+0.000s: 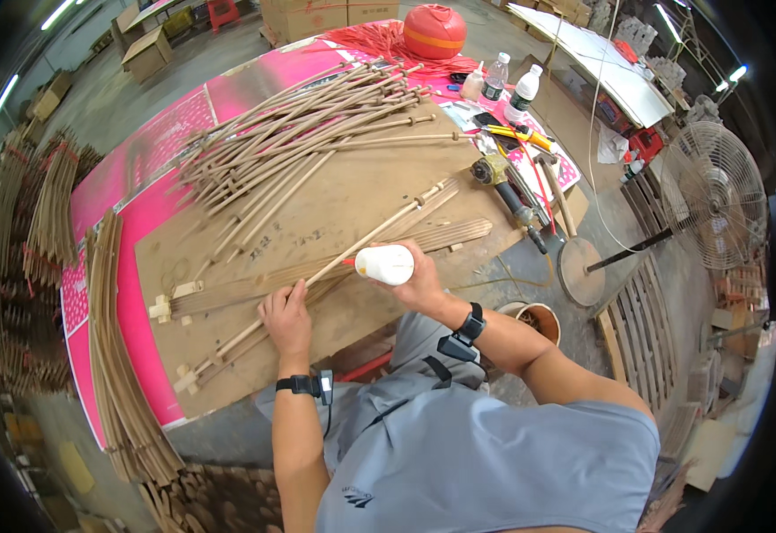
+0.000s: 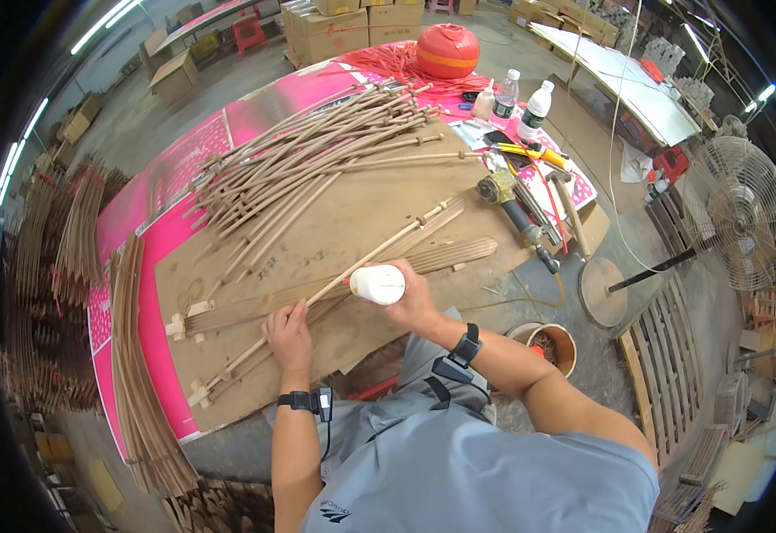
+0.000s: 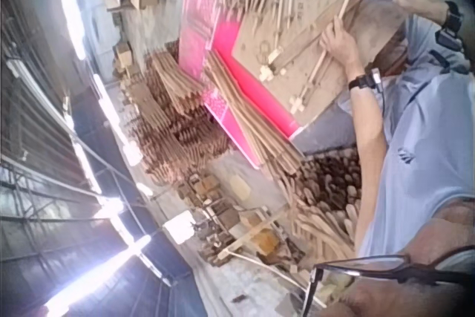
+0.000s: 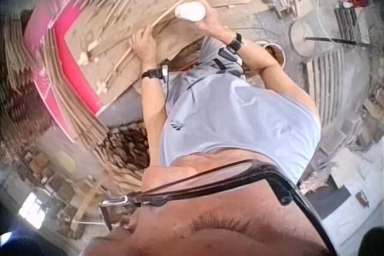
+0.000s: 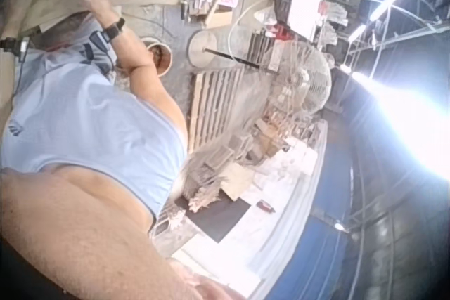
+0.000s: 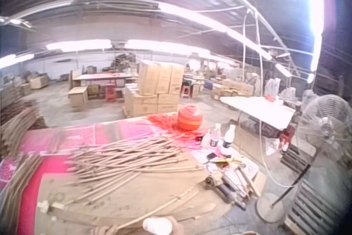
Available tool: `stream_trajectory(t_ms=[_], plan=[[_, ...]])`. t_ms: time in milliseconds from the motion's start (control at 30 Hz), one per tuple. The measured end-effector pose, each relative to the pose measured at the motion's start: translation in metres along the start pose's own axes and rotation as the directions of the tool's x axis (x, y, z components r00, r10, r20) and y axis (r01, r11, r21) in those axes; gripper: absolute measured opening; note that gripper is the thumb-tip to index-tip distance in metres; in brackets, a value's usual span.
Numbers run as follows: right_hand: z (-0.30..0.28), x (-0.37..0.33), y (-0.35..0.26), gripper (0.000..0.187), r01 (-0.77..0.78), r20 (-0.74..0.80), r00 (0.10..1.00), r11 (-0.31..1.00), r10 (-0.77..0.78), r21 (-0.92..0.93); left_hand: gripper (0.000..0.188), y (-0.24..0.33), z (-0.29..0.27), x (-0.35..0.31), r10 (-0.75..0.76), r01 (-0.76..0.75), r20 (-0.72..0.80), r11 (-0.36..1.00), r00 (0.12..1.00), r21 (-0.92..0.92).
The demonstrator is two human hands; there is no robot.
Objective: Assembling and gluing thin wooden slats into a frame structure.
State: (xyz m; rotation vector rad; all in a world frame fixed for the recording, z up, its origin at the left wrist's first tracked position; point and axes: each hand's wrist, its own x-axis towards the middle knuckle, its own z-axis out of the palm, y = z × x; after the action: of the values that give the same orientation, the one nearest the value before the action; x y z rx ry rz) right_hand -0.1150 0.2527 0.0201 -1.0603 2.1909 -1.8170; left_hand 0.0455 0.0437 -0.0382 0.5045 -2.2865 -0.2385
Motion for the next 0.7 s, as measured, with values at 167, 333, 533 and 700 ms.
stream_trajectory(t_ms=[167,333,533,700], plan=[[-0.001,0.001,-0.002,0.055,0.029,0.012,1.0,0.999,-0.029,-0.014,0.021,-0.001,0.001,-0.001,-0.008,0.008,-0.002,1.0,1.0,-0.004],[-0.004,0.002,-0.001,0.053,0.101,0.024,0.995,0.992,-0.1,-0.07,0.02,0.002,0.0,0.001,-0.015,0.015,0.002,1.0,1.0,-0.02],[-0.01,0.0,-0.01,0.051,0.109,0.078,0.992,0.987,-0.101,-0.118,0.019,0.003,-0.001,0.002,-0.008,0.007,-0.019,0.999,1.0,-0.037],[-0.012,-0.004,-0.037,0.054,0.034,0.118,0.993,0.999,-0.032,-0.018,0.018,0.002,-0.004,0.0,-0.019,0.019,-0.005,0.999,1.0,-0.029]])
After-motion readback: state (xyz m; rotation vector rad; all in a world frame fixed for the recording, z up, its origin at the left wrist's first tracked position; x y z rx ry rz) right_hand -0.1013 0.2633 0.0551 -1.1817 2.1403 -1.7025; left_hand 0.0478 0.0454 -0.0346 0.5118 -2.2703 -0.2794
